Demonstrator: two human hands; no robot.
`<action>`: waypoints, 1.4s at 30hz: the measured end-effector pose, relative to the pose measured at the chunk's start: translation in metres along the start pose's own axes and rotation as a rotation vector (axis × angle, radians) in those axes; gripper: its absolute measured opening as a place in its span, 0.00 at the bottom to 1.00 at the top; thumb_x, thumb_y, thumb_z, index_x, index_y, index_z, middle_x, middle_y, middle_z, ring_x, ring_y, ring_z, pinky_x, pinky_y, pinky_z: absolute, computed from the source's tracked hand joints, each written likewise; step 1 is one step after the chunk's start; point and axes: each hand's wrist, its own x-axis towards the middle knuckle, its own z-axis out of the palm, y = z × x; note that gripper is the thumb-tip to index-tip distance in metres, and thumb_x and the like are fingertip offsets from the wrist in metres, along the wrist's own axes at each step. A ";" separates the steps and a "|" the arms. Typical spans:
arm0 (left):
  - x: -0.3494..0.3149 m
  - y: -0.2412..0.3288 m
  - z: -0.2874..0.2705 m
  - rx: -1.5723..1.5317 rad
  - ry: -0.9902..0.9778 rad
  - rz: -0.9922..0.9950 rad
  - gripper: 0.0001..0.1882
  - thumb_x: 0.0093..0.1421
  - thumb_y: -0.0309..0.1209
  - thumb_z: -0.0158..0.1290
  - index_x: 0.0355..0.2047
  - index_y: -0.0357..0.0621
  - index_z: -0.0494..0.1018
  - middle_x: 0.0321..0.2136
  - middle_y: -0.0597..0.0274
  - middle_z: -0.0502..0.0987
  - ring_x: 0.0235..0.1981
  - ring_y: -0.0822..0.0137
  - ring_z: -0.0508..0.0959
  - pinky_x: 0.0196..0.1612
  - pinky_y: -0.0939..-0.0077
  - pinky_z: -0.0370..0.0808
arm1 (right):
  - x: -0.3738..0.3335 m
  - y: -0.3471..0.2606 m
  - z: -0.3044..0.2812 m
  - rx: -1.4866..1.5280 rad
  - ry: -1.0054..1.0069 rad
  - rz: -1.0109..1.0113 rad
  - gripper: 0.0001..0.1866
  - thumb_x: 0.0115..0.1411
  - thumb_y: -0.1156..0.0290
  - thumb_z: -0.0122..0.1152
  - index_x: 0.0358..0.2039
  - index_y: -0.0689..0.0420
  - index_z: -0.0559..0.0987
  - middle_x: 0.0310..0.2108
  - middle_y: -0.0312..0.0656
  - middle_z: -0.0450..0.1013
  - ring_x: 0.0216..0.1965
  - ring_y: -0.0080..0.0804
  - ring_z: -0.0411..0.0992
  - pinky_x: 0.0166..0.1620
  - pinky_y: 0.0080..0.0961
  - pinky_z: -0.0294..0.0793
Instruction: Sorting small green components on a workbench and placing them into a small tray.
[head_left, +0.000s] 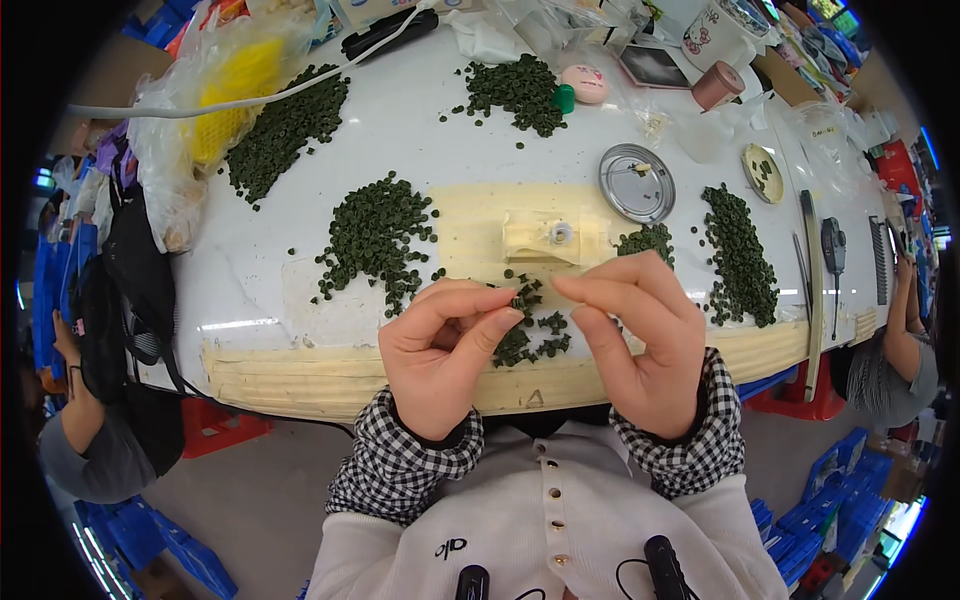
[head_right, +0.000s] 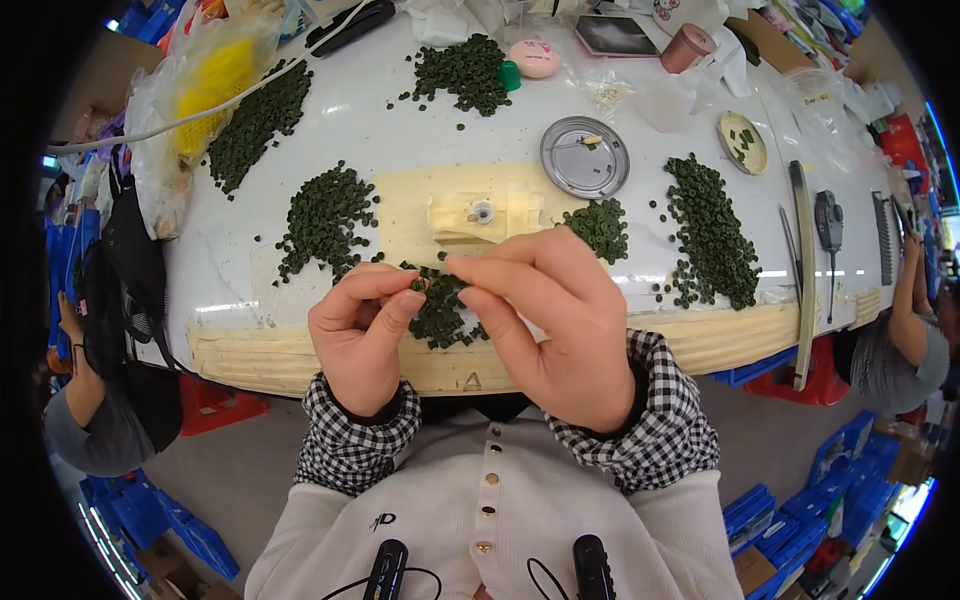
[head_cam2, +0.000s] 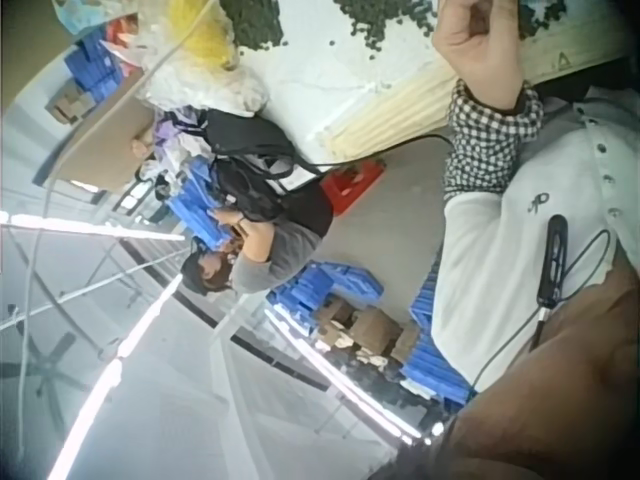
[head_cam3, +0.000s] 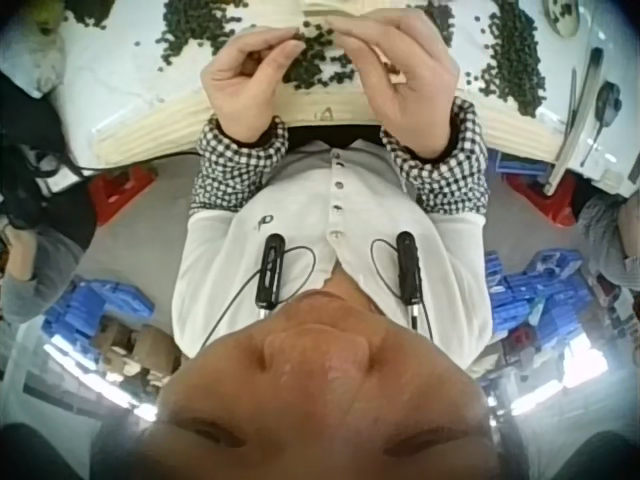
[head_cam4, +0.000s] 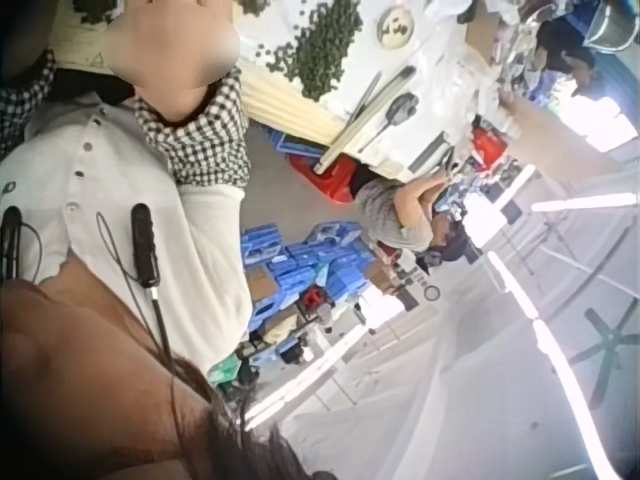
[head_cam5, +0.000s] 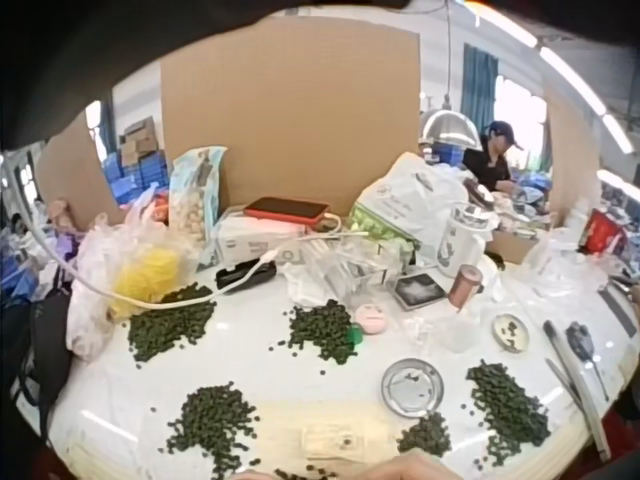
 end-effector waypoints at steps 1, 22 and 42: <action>0.000 0.000 0.000 -0.007 -0.004 -0.002 0.08 0.53 0.15 0.57 0.35 0.33 0.77 0.30 0.64 0.74 0.24 0.82 0.68 0.28 0.89 0.66 | -0.006 0.000 0.004 0.064 -0.035 0.020 0.15 0.50 0.81 0.62 0.41 0.62 0.80 0.31 0.43 0.72 0.29 0.33 0.69 0.32 0.24 0.69; 0.000 0.000 0.002 0.039 -0.069 -0.008 0.08 0.52 0.16 0.58 0.32 0.37 0.79 0.27 0.64 0.75 0.22 0.83 0.67 0.23 0.89 0.62 | -0.023 0.011 0.015 0.179 -0.074 -0.023 0.18 0.51 0.84 0.60 0.45 0.64 0.78 0.32 0.45 0.72 0.29 0.33 0.70 0.32 0.22 0.70; -0.002 0.012 -0.028 0.407 0.004 0.004 0.08 0.58 0.19 0.51 0.39 0.35 0.70 0.27 0.67 0.71 0.23 0.82 0.63 0.26 0.86 0.62 | -0.035 0.012 0.002 0.036 0.020 0.043 0.13 0.50 0.82 0.62 0.39 0.63 0.80 0.28 0.44 0.73 0.28 0.35 0.70 0.32 0.24 0.69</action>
